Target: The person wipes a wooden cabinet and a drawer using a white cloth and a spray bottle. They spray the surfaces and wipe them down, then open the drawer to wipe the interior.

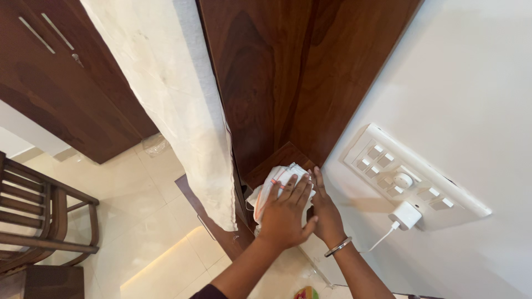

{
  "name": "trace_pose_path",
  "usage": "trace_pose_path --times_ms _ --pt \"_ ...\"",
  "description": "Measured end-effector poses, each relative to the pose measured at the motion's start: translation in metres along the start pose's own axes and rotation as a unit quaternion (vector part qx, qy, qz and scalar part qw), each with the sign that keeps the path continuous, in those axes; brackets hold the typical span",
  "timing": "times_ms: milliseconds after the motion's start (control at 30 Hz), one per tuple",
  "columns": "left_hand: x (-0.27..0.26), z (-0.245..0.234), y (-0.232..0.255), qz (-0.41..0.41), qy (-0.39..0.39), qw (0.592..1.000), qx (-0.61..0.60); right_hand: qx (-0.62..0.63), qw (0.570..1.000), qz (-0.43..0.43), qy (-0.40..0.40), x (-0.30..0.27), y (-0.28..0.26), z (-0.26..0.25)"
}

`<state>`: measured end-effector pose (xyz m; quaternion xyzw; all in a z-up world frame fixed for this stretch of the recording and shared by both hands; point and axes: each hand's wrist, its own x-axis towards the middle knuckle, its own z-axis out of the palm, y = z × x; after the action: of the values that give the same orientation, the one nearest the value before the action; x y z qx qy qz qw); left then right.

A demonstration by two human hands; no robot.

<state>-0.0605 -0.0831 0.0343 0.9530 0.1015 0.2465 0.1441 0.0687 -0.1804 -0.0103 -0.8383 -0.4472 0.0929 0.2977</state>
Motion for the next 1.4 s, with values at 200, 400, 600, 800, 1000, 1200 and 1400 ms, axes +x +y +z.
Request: trace_pose_path --times_ms 200,400,600,800,1000,1200,1400 --pt "-0.005 -0.021 -0.039 0.021 -0.003 1.000 -0.012 0.042 0.999 -0.007 0.033 -0.007 -0.021 -0.007" --pt "0.022 -0.004 -0.059 0.011 0.038 0.999 -0.037 0.050 0.998 0.002 0.023 -0.007 -0.027 -0.013" --pt "0.059 0.022 -0.044 -0.050 -0.003 0.999 0.005 0.006 1.000 -0.010 0.029 -0.009 -0.023 -0.011" --pt "0.034 0.006 -0.031 -0.020 0.005 0.999 0.042 0.001 0.999 -0.006 0.037 -0.009 -0.023 -0.011" --pt "0.021 0.015 -0.024 -0.058 0.030 0.994 0.083 -0.003 1.000 0.016 0.014 -0.008 -0.025 -0.016" --pt "0.018 -0.014 -0.007 -0.040 0.015 0.999 0.025 0.005 0.999 0.032 0.007 -0.008 -0.025 -0.017" --pt "0.073 -0.065 0.002 -0.156 0.301 0.858 -0.386 0.036 0.999 -0.005 0.016 -0.009 -0.024 -0.017"
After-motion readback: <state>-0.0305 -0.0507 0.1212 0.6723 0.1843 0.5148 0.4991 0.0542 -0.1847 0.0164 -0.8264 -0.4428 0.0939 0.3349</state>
